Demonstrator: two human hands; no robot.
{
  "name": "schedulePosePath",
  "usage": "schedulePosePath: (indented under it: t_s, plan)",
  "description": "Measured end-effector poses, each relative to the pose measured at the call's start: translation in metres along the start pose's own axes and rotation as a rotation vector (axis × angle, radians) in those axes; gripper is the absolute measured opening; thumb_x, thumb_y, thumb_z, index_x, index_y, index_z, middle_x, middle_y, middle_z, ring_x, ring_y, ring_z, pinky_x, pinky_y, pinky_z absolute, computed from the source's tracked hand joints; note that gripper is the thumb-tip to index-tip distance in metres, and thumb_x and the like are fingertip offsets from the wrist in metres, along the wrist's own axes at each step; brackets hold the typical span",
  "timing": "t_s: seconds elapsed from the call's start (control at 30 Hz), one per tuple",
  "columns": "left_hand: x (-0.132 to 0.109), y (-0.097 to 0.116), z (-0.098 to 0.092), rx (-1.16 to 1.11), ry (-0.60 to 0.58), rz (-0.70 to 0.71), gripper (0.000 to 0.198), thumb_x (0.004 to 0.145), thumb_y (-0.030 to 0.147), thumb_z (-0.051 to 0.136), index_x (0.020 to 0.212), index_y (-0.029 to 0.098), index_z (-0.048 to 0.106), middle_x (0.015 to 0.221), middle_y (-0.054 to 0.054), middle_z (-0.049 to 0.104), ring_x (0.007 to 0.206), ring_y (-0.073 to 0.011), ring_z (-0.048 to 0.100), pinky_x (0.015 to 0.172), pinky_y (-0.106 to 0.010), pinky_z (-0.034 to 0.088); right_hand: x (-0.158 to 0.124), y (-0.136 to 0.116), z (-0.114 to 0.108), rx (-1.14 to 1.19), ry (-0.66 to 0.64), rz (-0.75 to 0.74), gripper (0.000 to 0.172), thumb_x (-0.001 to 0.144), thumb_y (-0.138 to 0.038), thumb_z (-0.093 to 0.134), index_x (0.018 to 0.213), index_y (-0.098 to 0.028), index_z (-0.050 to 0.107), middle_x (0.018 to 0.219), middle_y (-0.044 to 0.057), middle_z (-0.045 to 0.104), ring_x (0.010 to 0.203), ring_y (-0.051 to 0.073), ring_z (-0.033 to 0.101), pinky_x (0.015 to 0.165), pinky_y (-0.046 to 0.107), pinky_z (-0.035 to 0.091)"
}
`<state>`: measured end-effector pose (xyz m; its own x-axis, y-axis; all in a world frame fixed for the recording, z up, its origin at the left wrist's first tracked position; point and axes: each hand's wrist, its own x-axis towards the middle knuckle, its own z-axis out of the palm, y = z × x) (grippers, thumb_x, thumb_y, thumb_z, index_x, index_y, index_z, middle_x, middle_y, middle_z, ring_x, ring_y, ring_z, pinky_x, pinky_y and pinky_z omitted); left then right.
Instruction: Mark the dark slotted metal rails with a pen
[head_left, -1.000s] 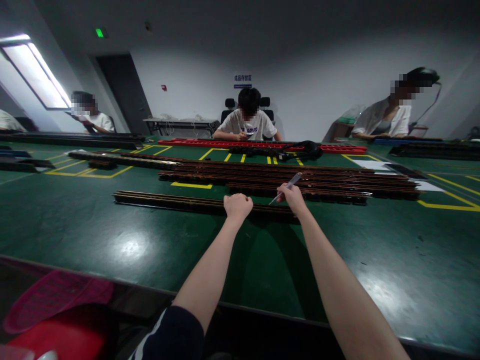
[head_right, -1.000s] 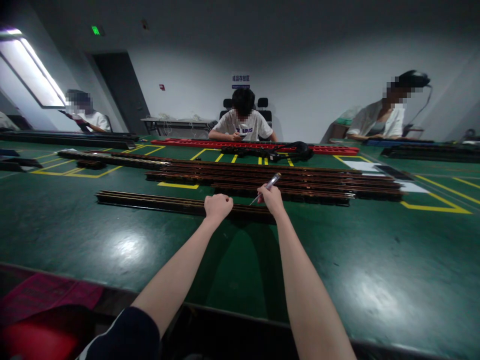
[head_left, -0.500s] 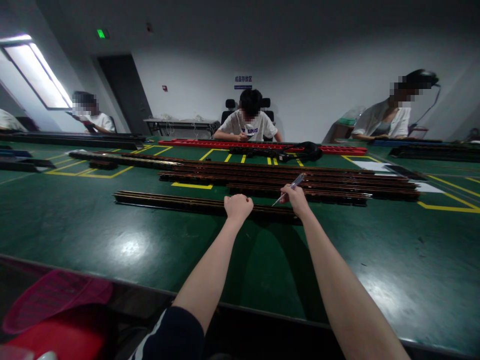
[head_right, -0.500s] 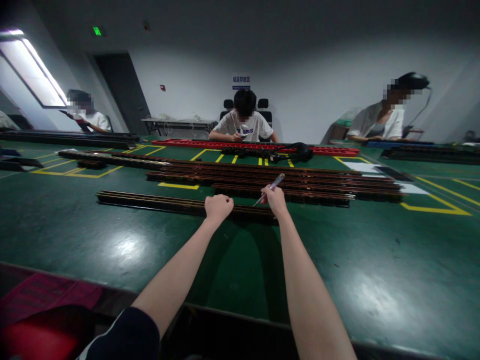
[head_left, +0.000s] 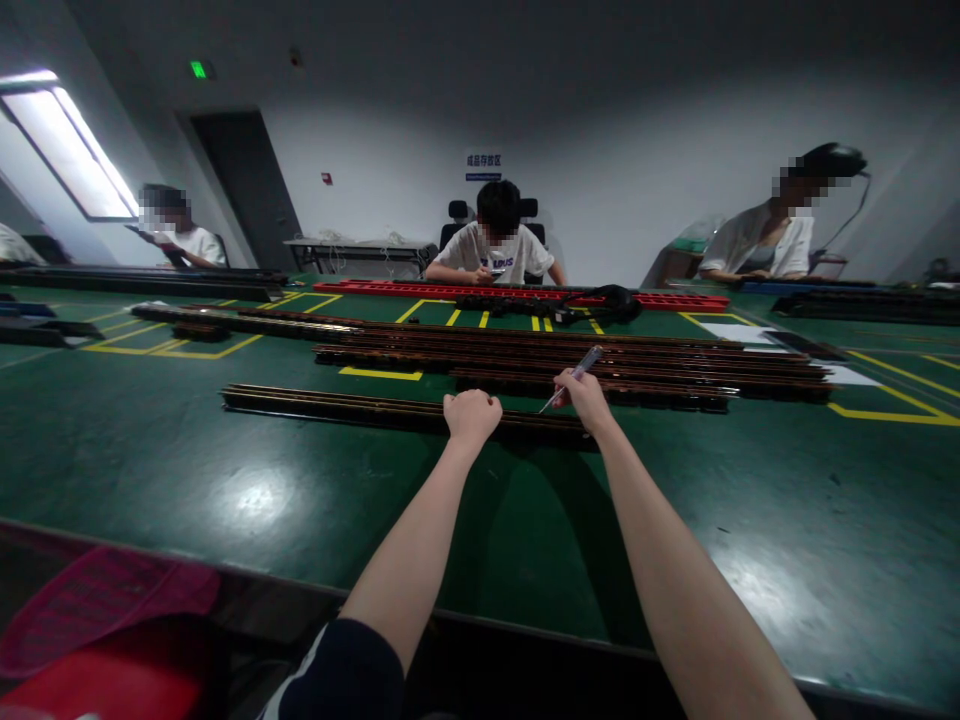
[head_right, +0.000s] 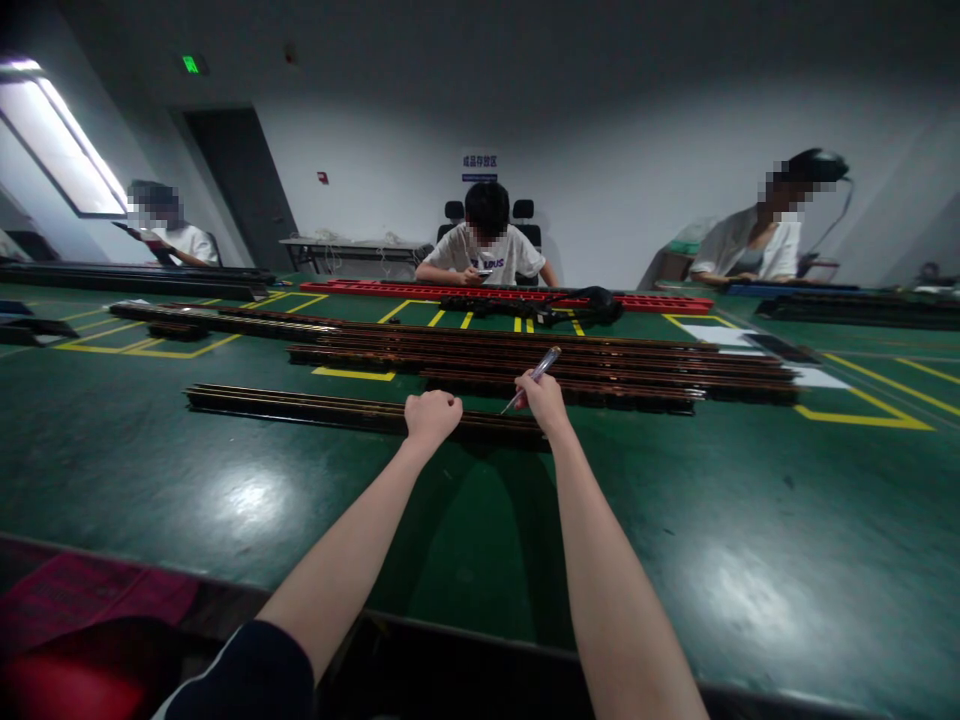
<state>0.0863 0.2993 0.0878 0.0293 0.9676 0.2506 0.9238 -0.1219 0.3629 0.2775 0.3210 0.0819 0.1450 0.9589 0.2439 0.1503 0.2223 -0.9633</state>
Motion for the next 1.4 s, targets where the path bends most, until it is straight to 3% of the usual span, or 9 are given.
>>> schedulePosePath:
  t_s: [0.37,0.67,0.83,1.23,1.4]
  plan:
    - [0.006,-0.014,-0.002,0.035,0.064,-0.069,0.043,0.088,0.032,0.037,0.067,0.015,0.07,0.072,-0.01,0.071,0.074,-0.0215,0.065,0.09,-0.042,0.041,0.003,0.002,0.008,0.012,-0.187,-0.011,0.03,0.068,-0.047,0.063,0.063,-0.02,0.051,0.047,0.0,0.057,0.047,0.015,0.056,0.047,0.024,0.042]
    - [-0.004,0.002,0.013,0.061,0.201,0.165,0.049,0.092,0.031,0.032,0.071,0.013,0.073,0.081,-0.012,0.074,0.073,-0.0196,0.066,0.087,-0.04,0.042,0.0,0.001,0.012,0.019,-0.153,-0.036,0.035,0.071,-0.052,0.062,0.064,-0.02,0.049,0.047,0.0,0.056,0.044,0.014,0.054,0.045,0.024,0.04]
    - [-0.01,0.014,0.019,0.07,0.186,0.235,0.049,0.095,0.028,0.029,0.079,0.013,0.073,0.086,-0.011,0.074,0.079,-0.0196,0.067,0.082,-0.037,0.045,-0.002,-0.002,0.011,0.026,-0.149,-0.031,0.037,0.068,-0.053,0.064,0.063,-0.02,0.049,0.047,-0.001,0.056,0.044,0.013,0.054,0.045,0.023,0.04]
    - [-0.007,0.014,0.016,0.048,0.07,0.178,0.044,0.093,0.027,0.033,0.082,0.013,0.073,0.085,-0.011,0.072,0.079,-0.0192,0.066,0.08,-0.035,0.047,-0.002,-0.004,0.012,0.05,-0.145,-0.027,0.034,0.067,-0.05,0.065,0.062,-0.02,0.05,0.047,-0.001,0.056,0.043,0.013,0.055,0.045,0.023,0.041]
    - [-0.005,0.015,0.015,0.096,0.085,0.158,0.04,0.091,0.026,0.036,0.085,0.013,0.073,0.091,-0.013,0.073,0.085,-0.0224,0.066,0.083,-0.038,0.047,-0.002,-0.005,0.013,0.041,-0.14,-0.026,0.031,0.068,-0.047,0.064,0.061,-0.02,0.05,0.046,0.0,0.056,0.043,0.013,0.055,0.045,0.023,0.041]
